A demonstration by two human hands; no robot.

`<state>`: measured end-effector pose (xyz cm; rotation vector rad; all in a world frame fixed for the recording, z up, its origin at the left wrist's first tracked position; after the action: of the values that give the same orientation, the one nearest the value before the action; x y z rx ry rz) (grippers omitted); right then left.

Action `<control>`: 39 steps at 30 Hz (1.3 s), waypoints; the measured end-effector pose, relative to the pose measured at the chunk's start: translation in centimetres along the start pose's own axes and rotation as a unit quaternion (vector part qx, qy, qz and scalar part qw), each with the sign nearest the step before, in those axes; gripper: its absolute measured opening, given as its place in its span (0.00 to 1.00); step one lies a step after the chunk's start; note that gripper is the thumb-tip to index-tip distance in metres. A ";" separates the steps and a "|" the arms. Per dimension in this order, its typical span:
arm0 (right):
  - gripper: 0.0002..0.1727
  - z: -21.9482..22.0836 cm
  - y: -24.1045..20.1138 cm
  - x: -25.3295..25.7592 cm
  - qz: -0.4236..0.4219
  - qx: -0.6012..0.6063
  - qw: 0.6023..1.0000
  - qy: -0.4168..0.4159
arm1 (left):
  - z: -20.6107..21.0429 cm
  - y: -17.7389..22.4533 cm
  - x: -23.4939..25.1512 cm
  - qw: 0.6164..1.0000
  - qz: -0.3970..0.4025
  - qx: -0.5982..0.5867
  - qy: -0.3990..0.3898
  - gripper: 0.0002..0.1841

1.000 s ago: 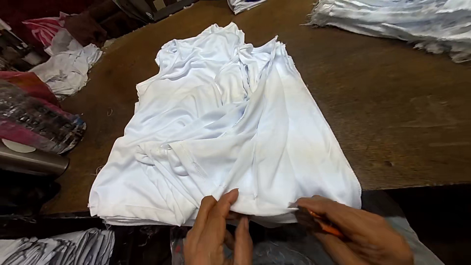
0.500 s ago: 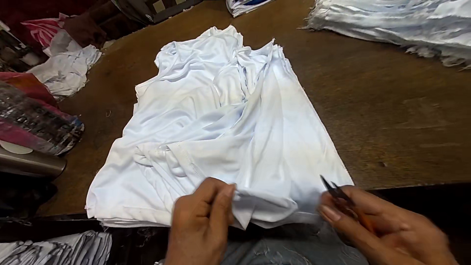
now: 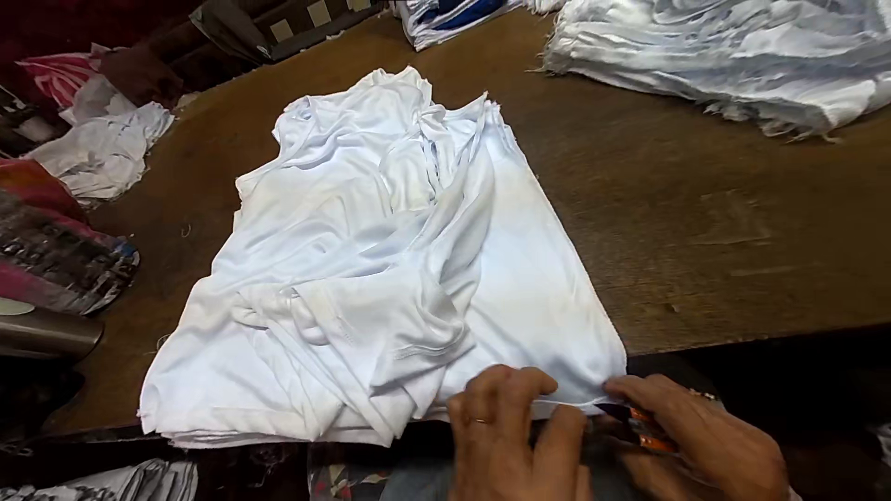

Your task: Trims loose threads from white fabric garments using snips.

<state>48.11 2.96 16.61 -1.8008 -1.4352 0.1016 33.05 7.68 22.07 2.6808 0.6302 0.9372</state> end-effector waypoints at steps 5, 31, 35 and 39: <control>0.10 -0.8 0.1 1.3 0.016 0.128 0.991 -0.043 | 2.4 -0.6 0.6 0.998 0.054 0.006 -0.012 0.12; 0.09 3.6 -6.2 0.0 -0.039 0.212 0.933 -0.287 | -5.8 -7.5 -2.2 0.906 -0.164 -0.282 0.270 0.24; 0.08 2.7 -4.8 1.3 0.081 0.324 0.903 -0.270 | -4.5 -7.5 -2.5 0.885 -0.194 -0.326 0.270 0.30; 0.18 2.2 -4.3 2.5 0.147 0.339 0.899 -0.233 | -3.5 -6.3 -2.1 0.865 -0.185 -0.413 0.217 0.15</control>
<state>44.47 6.36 18.85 -1.4175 -1.1965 1.1163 27.34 12.53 21.49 1.5410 0.6042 1.3168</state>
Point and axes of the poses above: each hand's wrist, its own x-axis towards the middle knuckle, its own z-axis out of the palm, y = z × x, the point moved 10 cm from there along x, towards the middle knuckle, and after that the axes turned 15 degrees about z, right-handed, at the moved point
